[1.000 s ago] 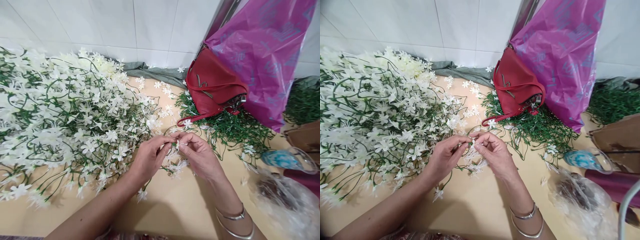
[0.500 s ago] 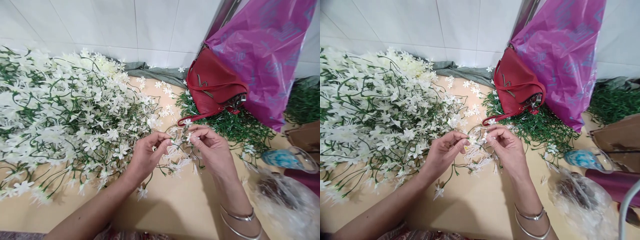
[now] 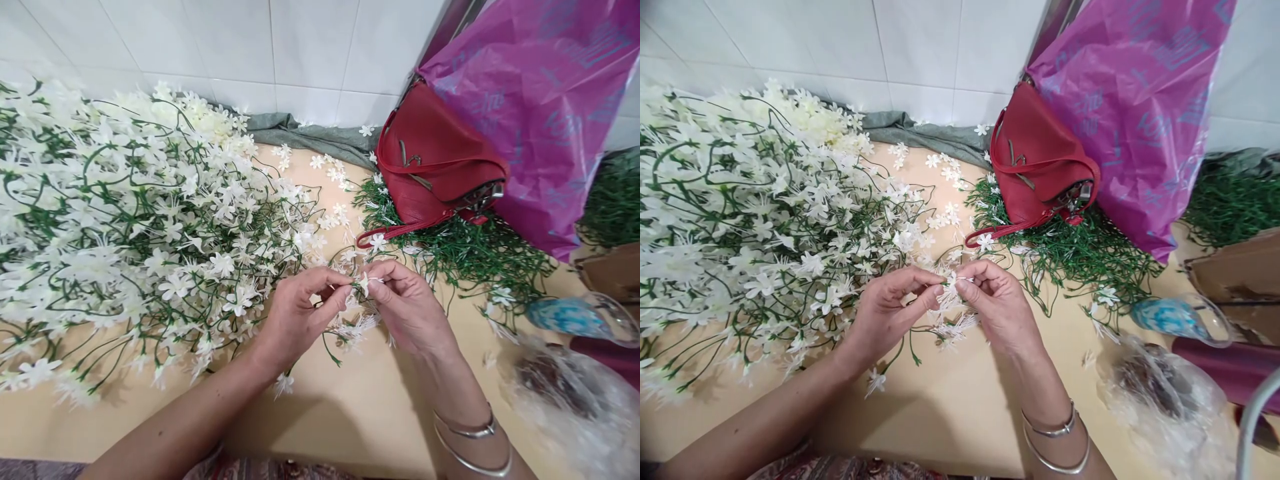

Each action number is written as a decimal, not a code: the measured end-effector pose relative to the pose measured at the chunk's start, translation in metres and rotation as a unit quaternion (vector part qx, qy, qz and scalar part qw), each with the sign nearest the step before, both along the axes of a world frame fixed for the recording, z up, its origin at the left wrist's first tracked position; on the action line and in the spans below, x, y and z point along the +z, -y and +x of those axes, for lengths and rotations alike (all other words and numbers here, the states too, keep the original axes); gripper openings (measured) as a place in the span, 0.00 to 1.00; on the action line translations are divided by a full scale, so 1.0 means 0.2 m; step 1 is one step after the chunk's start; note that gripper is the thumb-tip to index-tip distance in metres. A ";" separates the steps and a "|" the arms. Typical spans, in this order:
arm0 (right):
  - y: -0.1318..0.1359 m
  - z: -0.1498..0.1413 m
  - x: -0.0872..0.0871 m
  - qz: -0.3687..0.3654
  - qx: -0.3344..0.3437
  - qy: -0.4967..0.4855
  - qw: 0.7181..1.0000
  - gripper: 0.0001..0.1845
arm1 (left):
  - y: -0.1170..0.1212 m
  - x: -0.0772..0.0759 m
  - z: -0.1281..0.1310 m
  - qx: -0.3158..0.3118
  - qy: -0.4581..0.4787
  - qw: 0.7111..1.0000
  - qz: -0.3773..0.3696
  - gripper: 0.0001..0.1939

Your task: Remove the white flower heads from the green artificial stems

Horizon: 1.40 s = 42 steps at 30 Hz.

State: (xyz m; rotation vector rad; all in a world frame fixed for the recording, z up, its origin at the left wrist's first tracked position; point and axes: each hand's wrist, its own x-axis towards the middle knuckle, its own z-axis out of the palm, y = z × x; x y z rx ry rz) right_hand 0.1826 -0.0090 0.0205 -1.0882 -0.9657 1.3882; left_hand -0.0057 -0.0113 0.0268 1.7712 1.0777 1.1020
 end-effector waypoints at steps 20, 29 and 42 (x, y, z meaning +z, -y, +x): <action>0.00 -0.03 -0.06 0.059 0.001 0.086 0.995 0.09 | 0.01 -0.07 0.01 0.006 0.025 0.998 -0.050 0.05; -0.01 -0.04 -0.11 0.015 0.020 0.079 0.997 0.12 | 0.00 -0.14 -0.01 0.014 -0.012 0.999 -0.032 0.07; -0.03 -0.04 -0.07 -0.032 0.047 0.044 0.997 0.15 | 0.01 -0.15 0.01 0.014 0.007 0.999 -0.034 0.07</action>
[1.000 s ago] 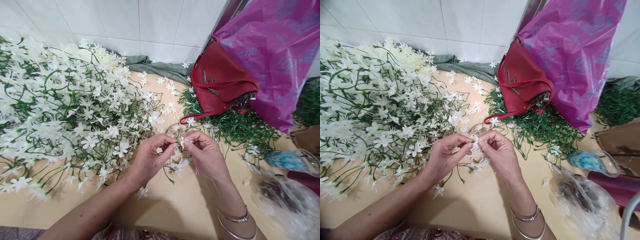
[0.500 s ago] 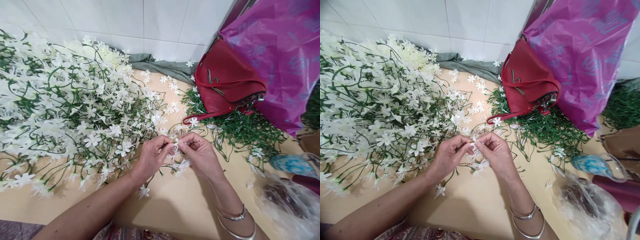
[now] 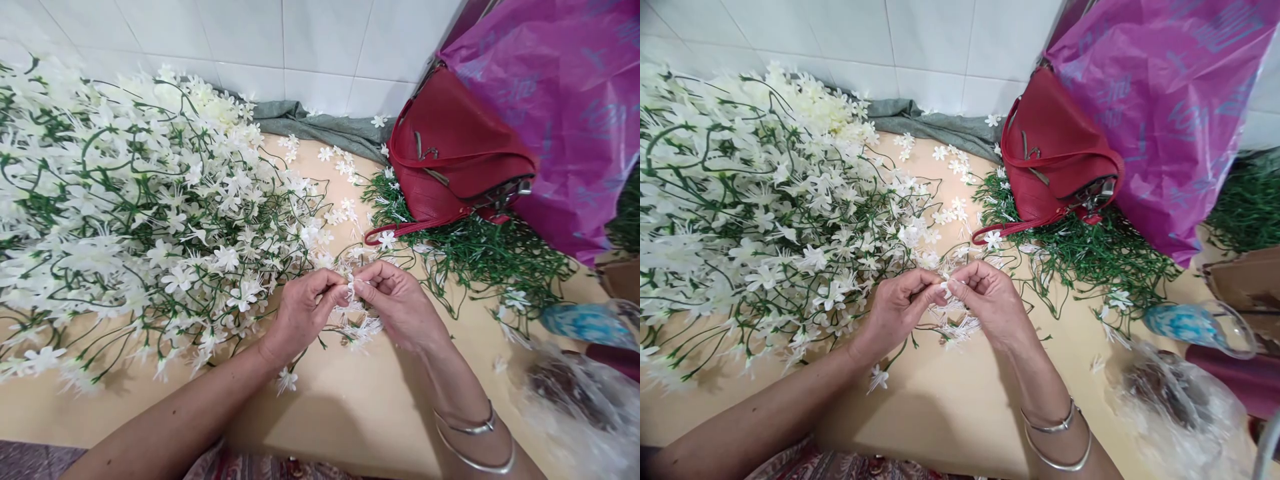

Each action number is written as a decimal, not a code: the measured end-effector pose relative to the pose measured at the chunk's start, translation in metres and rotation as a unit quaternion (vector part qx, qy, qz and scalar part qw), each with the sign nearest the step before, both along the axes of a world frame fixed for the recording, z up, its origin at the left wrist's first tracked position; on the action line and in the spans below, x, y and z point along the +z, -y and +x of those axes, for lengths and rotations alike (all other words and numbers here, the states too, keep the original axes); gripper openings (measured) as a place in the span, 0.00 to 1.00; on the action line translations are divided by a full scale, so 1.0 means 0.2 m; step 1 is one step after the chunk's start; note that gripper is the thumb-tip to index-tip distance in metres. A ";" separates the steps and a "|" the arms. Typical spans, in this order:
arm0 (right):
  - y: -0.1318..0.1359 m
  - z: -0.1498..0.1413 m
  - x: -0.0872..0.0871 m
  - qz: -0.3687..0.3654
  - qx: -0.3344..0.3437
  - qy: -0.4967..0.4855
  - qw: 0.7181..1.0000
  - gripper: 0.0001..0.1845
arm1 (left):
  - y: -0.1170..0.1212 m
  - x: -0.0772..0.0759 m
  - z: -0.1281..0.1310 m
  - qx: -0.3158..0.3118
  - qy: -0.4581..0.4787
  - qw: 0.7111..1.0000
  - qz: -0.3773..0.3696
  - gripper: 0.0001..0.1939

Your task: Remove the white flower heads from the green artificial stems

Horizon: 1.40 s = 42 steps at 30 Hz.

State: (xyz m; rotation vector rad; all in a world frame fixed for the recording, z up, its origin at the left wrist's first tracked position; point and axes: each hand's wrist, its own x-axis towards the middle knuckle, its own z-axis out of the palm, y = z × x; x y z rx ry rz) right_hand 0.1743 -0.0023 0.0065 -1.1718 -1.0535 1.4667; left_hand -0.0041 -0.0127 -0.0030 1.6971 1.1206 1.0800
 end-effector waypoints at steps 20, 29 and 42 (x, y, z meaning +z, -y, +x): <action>0.00 0.01 -0.04 -0.016 0.006 -0.028 0.999 0.17 | -0.01 0.00 0.01 -0.001 -0.003 1.000 -0.016 0.07; 0.01 -0.01 -0.07 0.019 -0.011 0.019 1.000 0.15 | -0.02 0.00 0.01 -0.003 0.011 0.999 -0.039 0.08; -0.01 0.05 0.02 0.120 -0.101 0.116 0.981 0.07 | 0.00 0.00 0.04 0.060 0.240 0.966 -0.068 0.13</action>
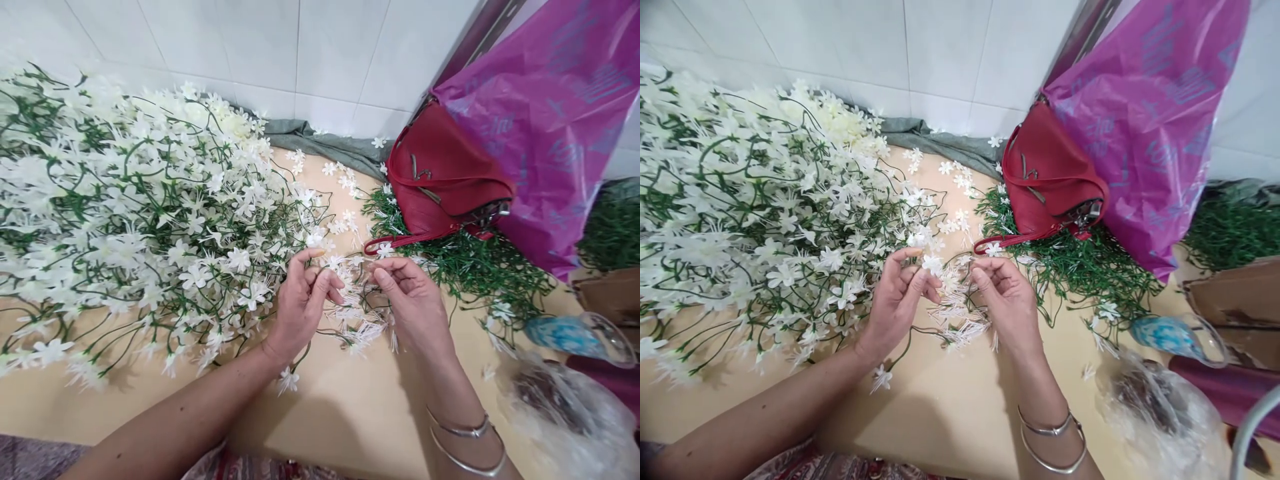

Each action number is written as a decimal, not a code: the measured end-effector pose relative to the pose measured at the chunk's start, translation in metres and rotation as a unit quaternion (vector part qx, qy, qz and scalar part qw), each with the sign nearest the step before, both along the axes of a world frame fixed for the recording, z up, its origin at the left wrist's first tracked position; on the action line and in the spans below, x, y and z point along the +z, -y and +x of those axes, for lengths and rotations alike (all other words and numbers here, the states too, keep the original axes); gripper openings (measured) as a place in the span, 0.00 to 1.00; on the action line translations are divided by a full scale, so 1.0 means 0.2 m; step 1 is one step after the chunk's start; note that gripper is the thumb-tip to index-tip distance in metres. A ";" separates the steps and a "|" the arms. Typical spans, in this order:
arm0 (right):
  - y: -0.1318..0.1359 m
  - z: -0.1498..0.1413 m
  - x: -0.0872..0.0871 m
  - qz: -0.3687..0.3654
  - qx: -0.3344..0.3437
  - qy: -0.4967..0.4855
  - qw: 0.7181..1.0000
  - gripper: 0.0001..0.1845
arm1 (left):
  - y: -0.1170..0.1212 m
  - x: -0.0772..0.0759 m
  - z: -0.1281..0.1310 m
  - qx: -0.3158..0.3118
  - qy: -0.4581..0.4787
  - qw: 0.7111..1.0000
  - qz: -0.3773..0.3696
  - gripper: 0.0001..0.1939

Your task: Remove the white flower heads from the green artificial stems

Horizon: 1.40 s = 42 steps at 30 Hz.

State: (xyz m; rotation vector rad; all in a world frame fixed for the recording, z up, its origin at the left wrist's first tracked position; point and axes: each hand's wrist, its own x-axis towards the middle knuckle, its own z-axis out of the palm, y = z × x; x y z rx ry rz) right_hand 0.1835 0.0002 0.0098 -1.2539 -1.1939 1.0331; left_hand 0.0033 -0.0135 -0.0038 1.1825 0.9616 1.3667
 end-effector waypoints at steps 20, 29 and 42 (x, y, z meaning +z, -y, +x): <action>0.06 -0.07 0.17 0.293 0.073 0.369 0.879 0.10 | 0.00 0.04 -0.04 -0.069 -0.048 0.996 -0.026 0.16; 0.02 0.01 0.11 0.254 0.028 0.355 0.899 0.08 | -0.04 0.10 -0.04 0.017 0.066 0.996 -0.051 0.10; -0.20 -0.02 0.08 0.203 0.203 0.584 0.759 0.10 | -0.05 0.10 -0.05 0.044 0.076 0.993 -0.075 0.11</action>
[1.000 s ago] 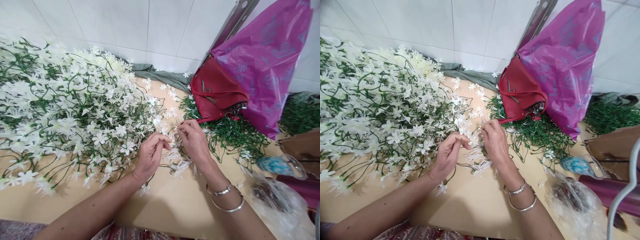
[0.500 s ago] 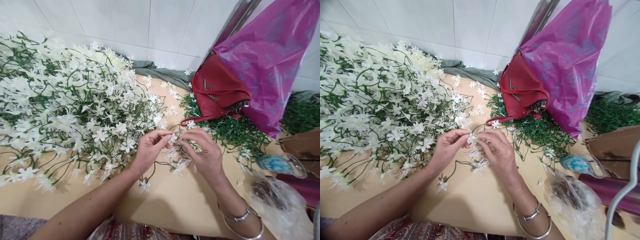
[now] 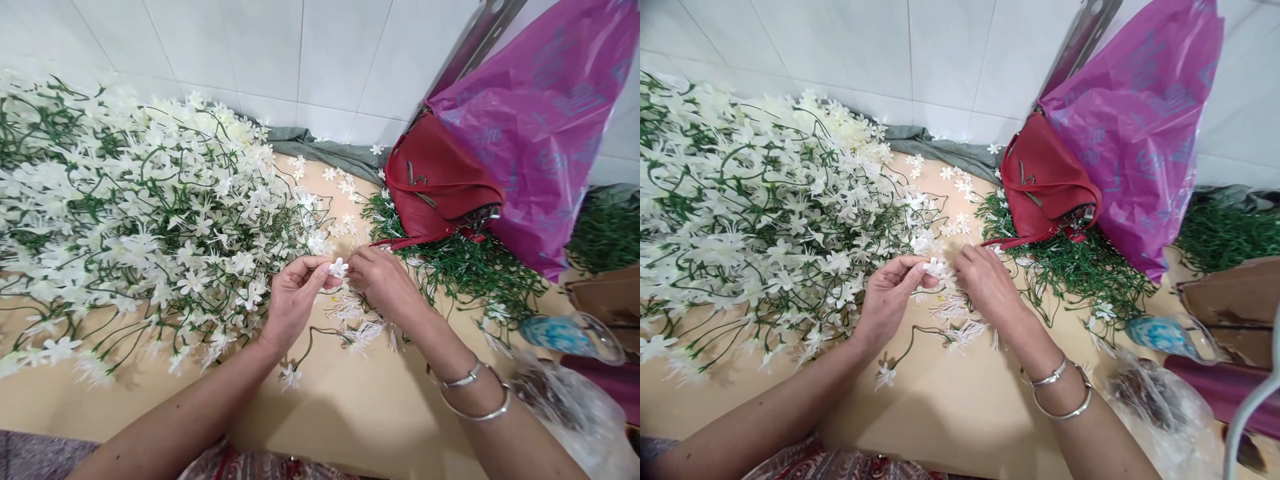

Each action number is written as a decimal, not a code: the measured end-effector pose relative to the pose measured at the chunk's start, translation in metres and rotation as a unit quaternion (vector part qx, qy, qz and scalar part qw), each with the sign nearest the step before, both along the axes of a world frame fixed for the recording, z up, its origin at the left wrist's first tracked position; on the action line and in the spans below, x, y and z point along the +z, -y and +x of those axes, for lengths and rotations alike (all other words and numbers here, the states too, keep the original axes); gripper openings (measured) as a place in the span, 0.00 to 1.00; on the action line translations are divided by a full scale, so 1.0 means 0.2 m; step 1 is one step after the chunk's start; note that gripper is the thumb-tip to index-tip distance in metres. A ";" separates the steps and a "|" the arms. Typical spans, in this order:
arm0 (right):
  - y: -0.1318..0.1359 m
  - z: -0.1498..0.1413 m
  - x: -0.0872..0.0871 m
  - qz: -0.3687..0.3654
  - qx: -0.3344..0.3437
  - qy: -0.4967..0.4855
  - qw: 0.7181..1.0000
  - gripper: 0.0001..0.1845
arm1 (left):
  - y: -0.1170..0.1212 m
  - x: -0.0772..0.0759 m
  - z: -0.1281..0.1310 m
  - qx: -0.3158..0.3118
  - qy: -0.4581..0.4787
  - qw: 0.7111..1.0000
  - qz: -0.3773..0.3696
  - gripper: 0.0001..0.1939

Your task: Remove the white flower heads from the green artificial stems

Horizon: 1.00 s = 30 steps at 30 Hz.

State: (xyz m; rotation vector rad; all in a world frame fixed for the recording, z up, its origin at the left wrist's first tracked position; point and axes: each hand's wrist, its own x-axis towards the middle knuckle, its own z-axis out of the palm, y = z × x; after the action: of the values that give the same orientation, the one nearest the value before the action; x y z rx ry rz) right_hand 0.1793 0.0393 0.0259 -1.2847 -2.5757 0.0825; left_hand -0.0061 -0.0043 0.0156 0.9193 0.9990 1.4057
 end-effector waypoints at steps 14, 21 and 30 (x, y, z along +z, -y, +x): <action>0.14 0.01 0.05 -0.167 -0.167 -0.522 0.820 0.05 | 0.00 -0.01 0.03 -0.007 0.048 0.997 -0.056 0.12; 0.24 -0.13 0.07 -0.144 -0.184 -0.607 0.759 0.06 | 0.00 -0.02 0.03 -0.027 0.051 0.997 -0.054 0.13; 0.26 -0.21 -0.01 -0.020 -0.165 -0.581 0.797 0.09 | 0.03 -0.01 0.06 -0.064 0.066 0.994 -0.061 0.10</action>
State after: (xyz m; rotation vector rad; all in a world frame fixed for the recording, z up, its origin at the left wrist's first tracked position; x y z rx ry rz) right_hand 0.1372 -0.0121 0.0241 -1.1160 -1.2834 0.6354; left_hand 0.0052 -0.0108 0.0139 0.7768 0.9002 1.2680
